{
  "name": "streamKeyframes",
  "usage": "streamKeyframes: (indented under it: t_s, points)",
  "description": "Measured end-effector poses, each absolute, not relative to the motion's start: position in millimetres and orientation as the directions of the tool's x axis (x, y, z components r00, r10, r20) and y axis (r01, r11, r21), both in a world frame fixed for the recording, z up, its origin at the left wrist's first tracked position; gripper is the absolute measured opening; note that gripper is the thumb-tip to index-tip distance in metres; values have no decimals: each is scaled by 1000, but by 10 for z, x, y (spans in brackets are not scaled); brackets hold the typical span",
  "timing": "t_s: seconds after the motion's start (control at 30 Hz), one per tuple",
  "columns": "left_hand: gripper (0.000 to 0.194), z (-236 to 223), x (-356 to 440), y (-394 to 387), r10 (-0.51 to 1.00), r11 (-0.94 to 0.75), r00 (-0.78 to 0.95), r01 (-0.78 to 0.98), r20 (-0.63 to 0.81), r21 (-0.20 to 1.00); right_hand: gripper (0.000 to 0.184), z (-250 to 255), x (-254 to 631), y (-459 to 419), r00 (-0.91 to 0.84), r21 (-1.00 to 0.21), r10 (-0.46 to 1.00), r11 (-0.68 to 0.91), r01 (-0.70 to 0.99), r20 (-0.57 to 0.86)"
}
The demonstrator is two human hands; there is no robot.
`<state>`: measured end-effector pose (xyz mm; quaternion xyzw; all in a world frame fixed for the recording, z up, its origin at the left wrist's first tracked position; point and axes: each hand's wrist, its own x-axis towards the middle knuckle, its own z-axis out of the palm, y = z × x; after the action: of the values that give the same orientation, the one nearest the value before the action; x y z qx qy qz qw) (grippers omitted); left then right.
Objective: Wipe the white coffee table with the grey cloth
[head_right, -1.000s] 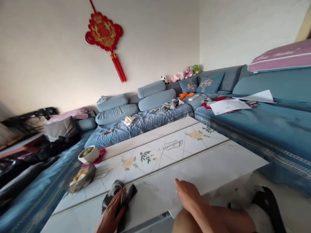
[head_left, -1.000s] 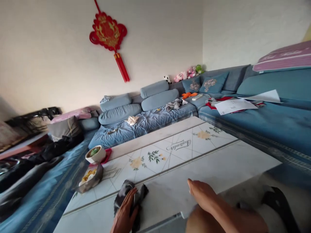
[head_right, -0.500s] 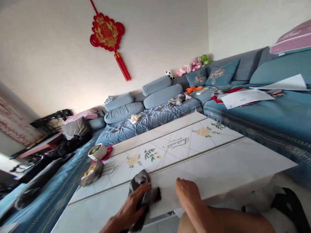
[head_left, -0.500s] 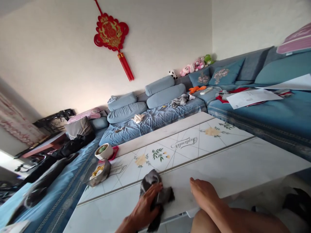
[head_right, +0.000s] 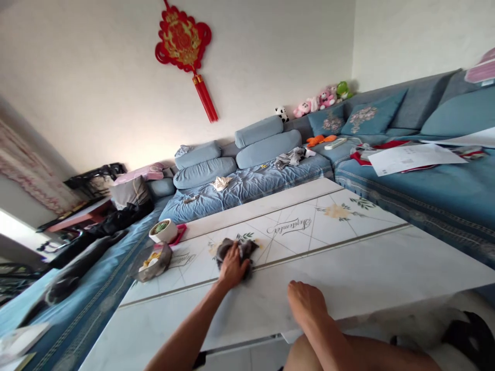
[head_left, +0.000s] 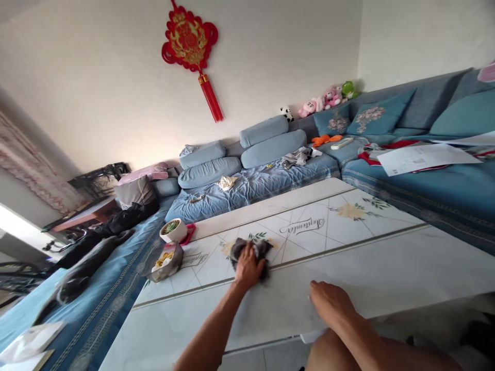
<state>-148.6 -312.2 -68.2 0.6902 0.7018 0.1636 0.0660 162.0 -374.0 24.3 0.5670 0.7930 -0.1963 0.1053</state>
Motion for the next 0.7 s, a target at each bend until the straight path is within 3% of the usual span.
streamKeyframes:
  t_s: [0.13, 0.27, 0.33, 0.47, 0.6, 0.7]
  points:
    - [87, -793, -909, -3636, 937, -349, 328, 860, 121, 372, 56, 120, 1645, -3774, -327, -161, 882, 288, 944, -340]
    - [100, -928, -1414, -4582, 870, -476, 485, 785, 84, 397, 60, -256, 1772, -3878, -355, -118, 897, 335, 935, -263]
    - [93, -966, -1999, -4863, 911, -406, 399, 831, 101, 380, 57, -542, 1874, -3969, -380, -49, 912, 377, 925, -152]
    - [72, -919, -3030, -4665, 985, -54, -4, 941, 172, 335, 51, -1143, 2152, -4065, -523, 63, 838, 520, 852, 153]
    - [73, -661, -3049, -3629, 950, 240, -290, 917, 119, 320, 51, -1588, 2443, -3835, -535, -56, 830, 548, 835, 158]
    - [71, -441, -2435, -2761, 967, 202, -244, 913, 77, 354, 51, -1704, 2570, -3594, -492, -150, 851, 519, 842, 181]
